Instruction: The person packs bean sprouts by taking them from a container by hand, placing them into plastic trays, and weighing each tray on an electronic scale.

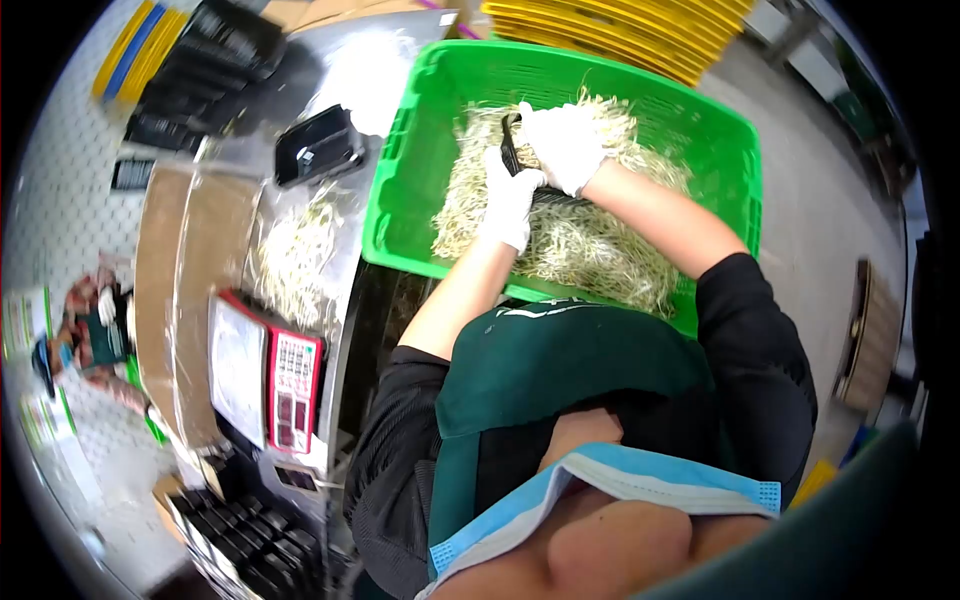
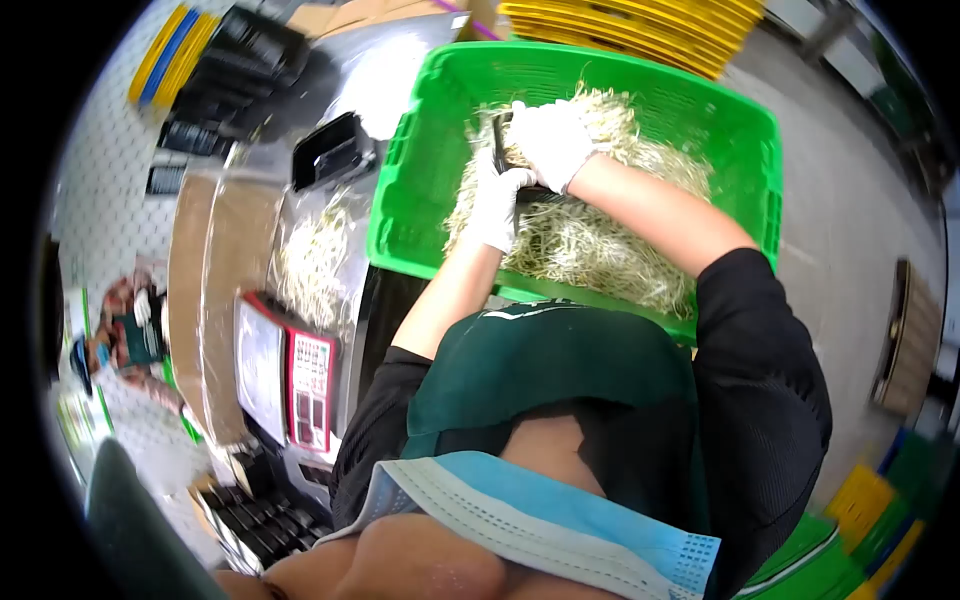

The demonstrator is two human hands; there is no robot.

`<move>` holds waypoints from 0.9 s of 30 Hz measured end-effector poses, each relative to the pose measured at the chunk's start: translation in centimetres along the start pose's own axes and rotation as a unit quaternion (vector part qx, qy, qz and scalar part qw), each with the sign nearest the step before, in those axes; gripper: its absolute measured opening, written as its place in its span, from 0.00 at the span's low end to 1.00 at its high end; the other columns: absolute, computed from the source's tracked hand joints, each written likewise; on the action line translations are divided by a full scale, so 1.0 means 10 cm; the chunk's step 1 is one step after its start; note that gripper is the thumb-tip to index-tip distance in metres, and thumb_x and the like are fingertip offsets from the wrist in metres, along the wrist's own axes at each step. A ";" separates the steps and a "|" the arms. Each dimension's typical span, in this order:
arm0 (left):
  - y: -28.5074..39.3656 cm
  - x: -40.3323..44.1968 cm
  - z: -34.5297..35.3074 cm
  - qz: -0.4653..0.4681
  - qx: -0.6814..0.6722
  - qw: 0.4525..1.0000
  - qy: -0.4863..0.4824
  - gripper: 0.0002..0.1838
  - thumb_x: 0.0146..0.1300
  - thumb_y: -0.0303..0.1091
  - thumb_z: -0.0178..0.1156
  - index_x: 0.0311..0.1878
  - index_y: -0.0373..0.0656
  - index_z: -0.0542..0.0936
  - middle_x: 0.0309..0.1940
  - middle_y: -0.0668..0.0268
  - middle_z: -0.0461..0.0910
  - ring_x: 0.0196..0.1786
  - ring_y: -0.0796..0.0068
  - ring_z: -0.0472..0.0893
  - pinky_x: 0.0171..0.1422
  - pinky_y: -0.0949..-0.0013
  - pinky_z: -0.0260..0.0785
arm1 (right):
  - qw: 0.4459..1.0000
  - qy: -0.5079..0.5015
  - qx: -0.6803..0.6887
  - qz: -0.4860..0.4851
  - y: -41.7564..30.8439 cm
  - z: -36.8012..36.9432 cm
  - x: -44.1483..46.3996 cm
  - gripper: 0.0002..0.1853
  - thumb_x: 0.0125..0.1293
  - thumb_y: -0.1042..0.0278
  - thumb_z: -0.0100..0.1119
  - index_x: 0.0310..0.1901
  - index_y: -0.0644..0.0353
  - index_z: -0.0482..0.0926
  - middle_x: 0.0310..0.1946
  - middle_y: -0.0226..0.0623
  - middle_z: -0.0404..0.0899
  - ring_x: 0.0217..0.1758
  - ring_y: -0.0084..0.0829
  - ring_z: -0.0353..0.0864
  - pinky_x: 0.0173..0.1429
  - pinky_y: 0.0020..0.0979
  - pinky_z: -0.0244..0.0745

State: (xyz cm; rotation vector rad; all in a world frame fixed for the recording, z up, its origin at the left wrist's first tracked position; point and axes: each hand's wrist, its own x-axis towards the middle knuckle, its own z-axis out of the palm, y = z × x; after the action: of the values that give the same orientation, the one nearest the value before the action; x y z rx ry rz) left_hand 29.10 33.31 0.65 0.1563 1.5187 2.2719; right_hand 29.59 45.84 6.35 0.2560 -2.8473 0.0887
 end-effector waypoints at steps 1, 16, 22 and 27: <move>0.08 -0.09 -0.02 0.051 -0.048 0.994 0.078 0.28 0.42 0.18 0.54 0.52 0.41 0.64 0.38 0.65 0.73 0.34 0.72 0.75 0.39 0.71 0.73 | 0.997 0.033 0.050 -0.040 -0.16 -0.09 0.06 0.20 0.52 0.57 0.59 0.42 0.64 0.76 0.29 0.44 0.80 0.32 0.44 0.80 0.40 0.41 0.73; 1.98 -1.96 -2.72 0.433 -0.153 0.786 0.414 0.33 0.42 0.20 0.49 0.59 0.39 0.66 0.45 0.65 0.71 0.45 0.73 0.72 0.50 0.76 0.67 | 0.858 0.060 0.258 -0.441 -4.17 -0.43 1.33 0.38 0.52 0.46 0.60 0.59 0.67 0.67 0.40 0.48 0.78 0.42 0.46 0.78 0.47 0.43 0.71; 2.09 -2.70 -3.86 0.384 -0.122 0.716 0.570 0.05 0.50 0.26 0.55 0.29 0.37 0.78 0.30 0.66 0.76 0.36 0.74 0.73 0.42 0.74 0.68 | 0.856 -0.037 0.181 -0.483 -5.64 -0.39 1.38 0.39 0.53 0.46 0.60 0.58 0.70 0.64 0.40 0.48 0.78 0.43 0.45 0.80 0.45 0.40 0.74; 1.88 -2.96 -4.60 0.319 0.168 0.702 0.614 0.30 0.48 0.28 0.60 0.58 0.33 0.70 0.49 0.57 0.74 0.53 0.62 0.71 0.57 0.61 0.66 | 0.842 -0.155 0.178 -0.485 -5.98 -0.21 1.35 0.32 0.48 0.49 0.65 0.48 0.67 0.72 0.39 0.52 0.80 0.41 0.48 0.82 0.46 0.40 0.76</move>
State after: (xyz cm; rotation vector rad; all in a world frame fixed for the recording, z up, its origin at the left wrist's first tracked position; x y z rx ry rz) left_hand 36.86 -23.95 2.90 -1.1711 2.8821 2.6713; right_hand 28.35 -14.93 14.31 1.8703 -2.5825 0.3830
